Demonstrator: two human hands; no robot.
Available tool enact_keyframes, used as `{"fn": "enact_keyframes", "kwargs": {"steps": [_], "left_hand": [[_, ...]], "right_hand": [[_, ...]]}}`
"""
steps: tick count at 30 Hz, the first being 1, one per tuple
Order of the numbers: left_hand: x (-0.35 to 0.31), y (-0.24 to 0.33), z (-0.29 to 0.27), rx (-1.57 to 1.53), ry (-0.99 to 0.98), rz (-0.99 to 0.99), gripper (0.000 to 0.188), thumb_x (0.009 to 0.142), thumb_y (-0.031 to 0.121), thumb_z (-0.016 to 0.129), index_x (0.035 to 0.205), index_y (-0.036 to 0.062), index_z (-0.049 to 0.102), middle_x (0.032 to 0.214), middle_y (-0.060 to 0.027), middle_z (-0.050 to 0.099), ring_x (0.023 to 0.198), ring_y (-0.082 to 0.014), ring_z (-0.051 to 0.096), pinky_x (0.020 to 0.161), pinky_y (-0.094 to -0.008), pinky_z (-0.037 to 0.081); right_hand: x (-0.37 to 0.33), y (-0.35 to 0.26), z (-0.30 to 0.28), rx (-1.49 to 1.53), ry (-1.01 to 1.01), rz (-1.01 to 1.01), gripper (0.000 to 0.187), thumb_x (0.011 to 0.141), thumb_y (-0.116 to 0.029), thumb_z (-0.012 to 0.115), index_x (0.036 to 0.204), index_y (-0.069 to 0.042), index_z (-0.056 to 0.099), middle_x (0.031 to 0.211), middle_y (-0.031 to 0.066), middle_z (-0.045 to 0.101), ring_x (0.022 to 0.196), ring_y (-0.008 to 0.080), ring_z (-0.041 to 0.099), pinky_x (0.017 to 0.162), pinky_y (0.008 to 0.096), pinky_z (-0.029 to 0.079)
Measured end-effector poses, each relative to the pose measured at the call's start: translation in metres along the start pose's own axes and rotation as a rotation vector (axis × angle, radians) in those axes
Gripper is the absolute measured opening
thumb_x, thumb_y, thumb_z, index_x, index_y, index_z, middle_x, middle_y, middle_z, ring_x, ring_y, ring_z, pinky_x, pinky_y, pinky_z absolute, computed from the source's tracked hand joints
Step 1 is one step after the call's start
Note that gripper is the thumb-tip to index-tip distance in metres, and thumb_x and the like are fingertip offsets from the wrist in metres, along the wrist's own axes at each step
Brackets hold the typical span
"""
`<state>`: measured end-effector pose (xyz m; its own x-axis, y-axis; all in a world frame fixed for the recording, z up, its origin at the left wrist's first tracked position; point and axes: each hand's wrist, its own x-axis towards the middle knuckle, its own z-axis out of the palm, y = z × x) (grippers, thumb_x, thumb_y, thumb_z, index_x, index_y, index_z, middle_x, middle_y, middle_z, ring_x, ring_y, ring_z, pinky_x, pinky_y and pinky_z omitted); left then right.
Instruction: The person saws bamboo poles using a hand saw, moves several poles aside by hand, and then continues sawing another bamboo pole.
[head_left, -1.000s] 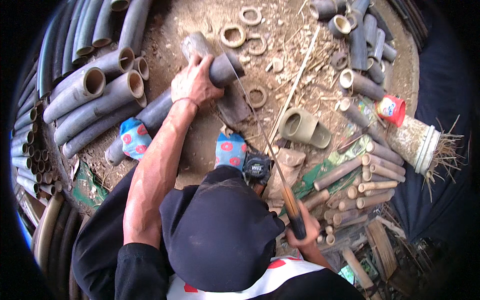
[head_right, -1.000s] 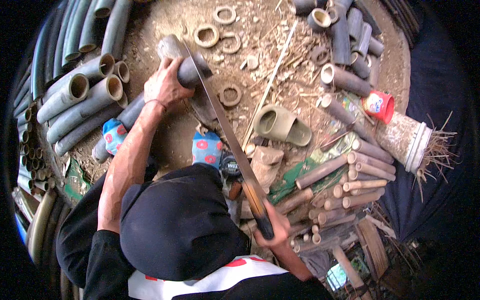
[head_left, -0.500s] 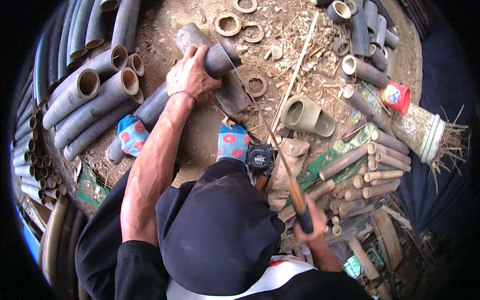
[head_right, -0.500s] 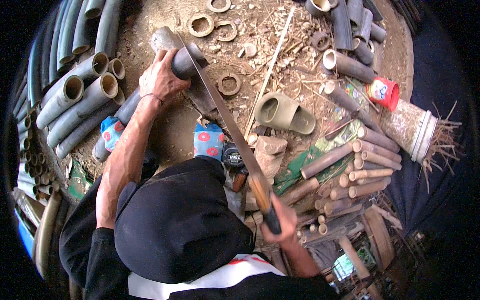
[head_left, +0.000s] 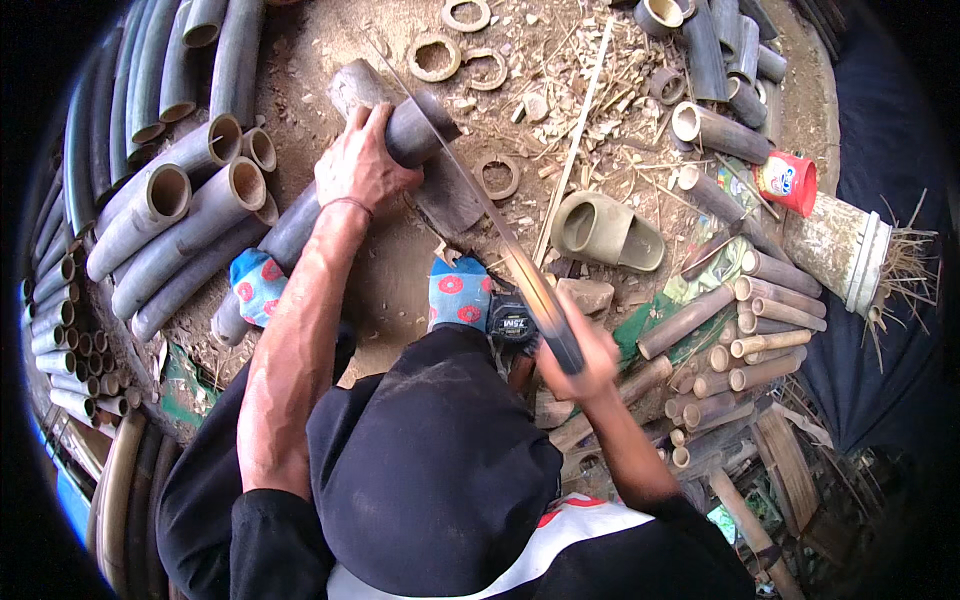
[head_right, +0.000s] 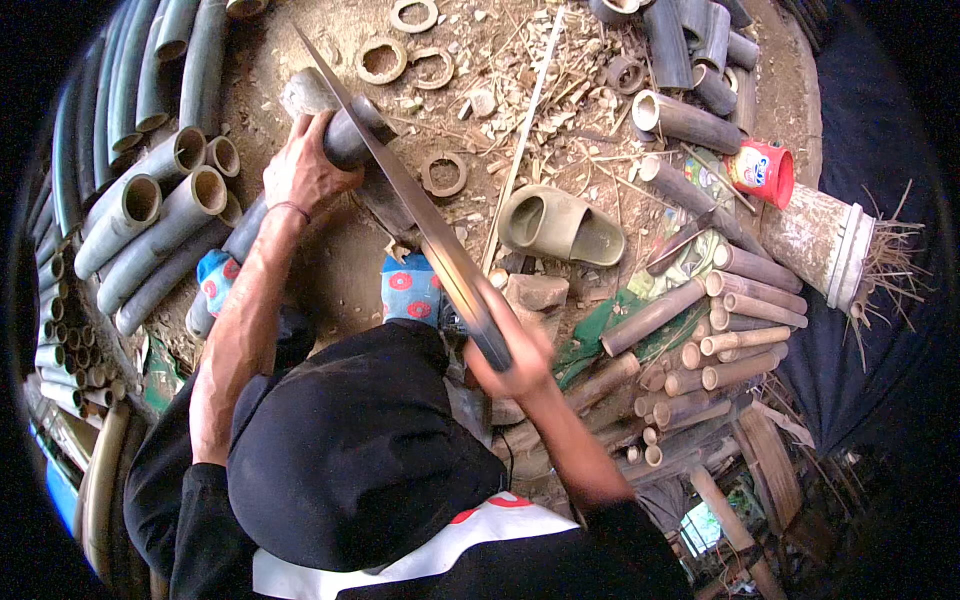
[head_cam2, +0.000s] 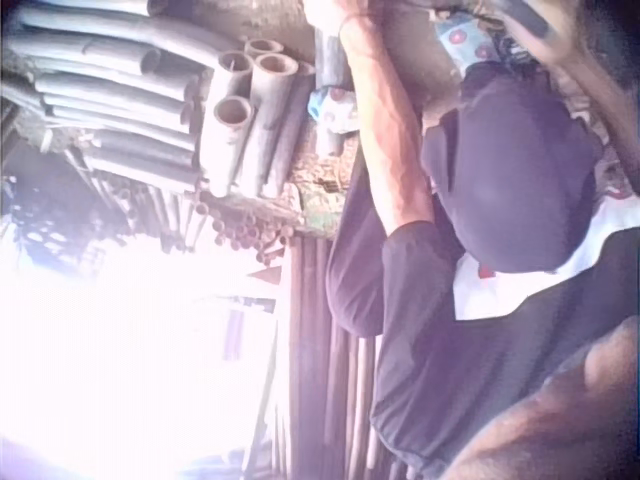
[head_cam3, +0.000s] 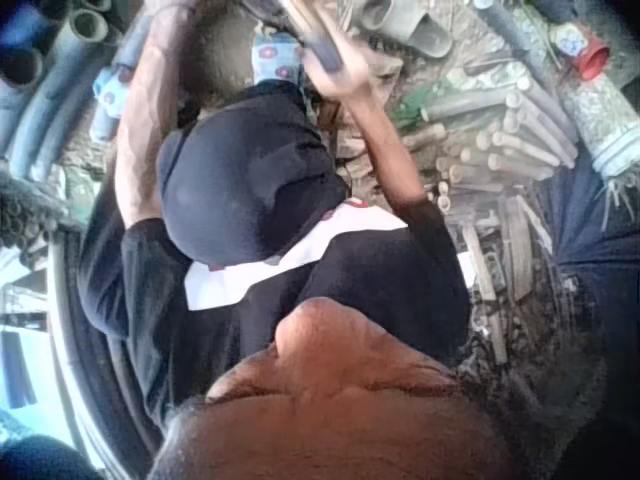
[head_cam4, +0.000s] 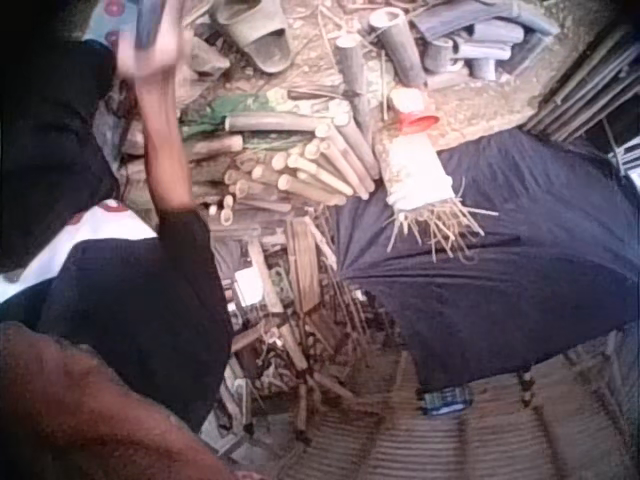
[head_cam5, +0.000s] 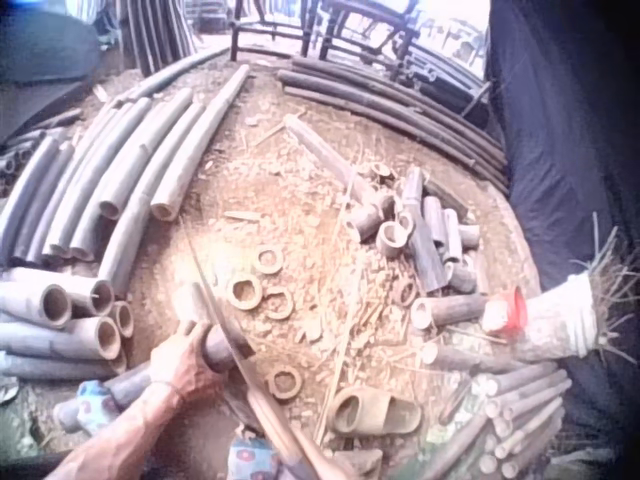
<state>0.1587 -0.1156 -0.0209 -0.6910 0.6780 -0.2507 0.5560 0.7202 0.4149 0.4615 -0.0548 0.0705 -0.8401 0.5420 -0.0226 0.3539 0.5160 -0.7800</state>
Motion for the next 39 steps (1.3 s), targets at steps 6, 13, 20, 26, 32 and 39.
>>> {"fn": "enact_keyframes", "kwargs": {"steps": [6,13,20,26,32,39], "left_hand": [[0.007,-0.011,-0.004,-0.004,-0.066,-0.013,0.081,0.056,0.035,0.081,0.128,0.0157,0.051,0.130,-0.0113,0.053,0.108,-0.0354,0.062,0.091,-0.0454,0.052],[0.004,-0.008,0.003,0.017,-0.027,0.009,0.079,0.057,0.032,0.081,0.127,0.0139,0.050,0.122,-0.0123,0.054,0.106,-0.0357,0.062,0.088,-0.0448,0.053],[0.008,-0.016,-0.010,0.000,-0.055,-0.035,0.079,0.057,0.033,0.079,0.129,0.0147,0.051,0.123,-0.0118,0.054,0.106,-0.0358,0.062,0.089,-0.0452,0.053],[0.009,-0.008,-0.006,0.019,-0.057,-0.025,0.081,0.057,0.033,0.079,0.131,0.0162,0.050,0.125,-0.0116,0.053,0.106,-0.0356,0.062,0.088,-0.0457,0.053],[0.012,-0.008,-0.011,0.014,-0.068,-0.050,0.081,0.057,0.033,0.079,0.132,0.0194,0.050,0.128,-0.0118,0.052,0.107,-0.0355,0.062,0.089,-0.0445,0.053],[0.013,-0.003,-0.007,0.005,-0.056,-0.018,0.077,0.058,0.032,0.079,0.128,0.0160,0.052,0.125,-0.0116,0.054,0.105,-0.0369,0.062,0.088,-0.0460,0.053]], "right_hand": [[0.025,-0.011,0.006,-0.091,0.006,0.021,0.061,0.073,-0.003,0.066,0.132,0.008,0.052,0.099,0.0223,0.069,0.073,0.0238,0.072,0.066,0.0354,0.055],[0.004,0.016,0.003,-0.049,0.019,-0.041,0.060,0.069,-0.004,0.063,0.126,0.011,0.054,0.090,0.0232,0.067,0.070,0.0268,0.068,0.065,0.0345,0.054],[-0.021,0.000,-0.015,-0.116,-0.044,-0.010,0.063,0.070,-0.004,0.063,0.131,0.010,0.051,0.102,0.0239,0.069,0.073,0.0250,0.072,0.066,0.0324,0.055],[0.009,0.023,-0.001,0.007,-0.034,-0.017,0.060,0.070,-0.002,0.063,0.128,0.009,0.054,0.099,0.0240,0.069,0.066,0.0239,0.068,0.062,0.0322,0.054],[0.043,0.015,0.015,0.096,0.038,-0.036,0.063,0.071,-0.003,0.066,0.132,0.007,0.052,0.080,0.0182,0.068,0.058,0.0235,0.064,0.057,0.0349,0.052],[0.000,0.043,-0.002,-0.082,0.033,-0.109,0.061,0.071,0.000,0.061,0.130,0.012,0.052,0.078,0.0184,0.066,0.057,0.0197,0.064,0.055,0.0329,0.052]]}}
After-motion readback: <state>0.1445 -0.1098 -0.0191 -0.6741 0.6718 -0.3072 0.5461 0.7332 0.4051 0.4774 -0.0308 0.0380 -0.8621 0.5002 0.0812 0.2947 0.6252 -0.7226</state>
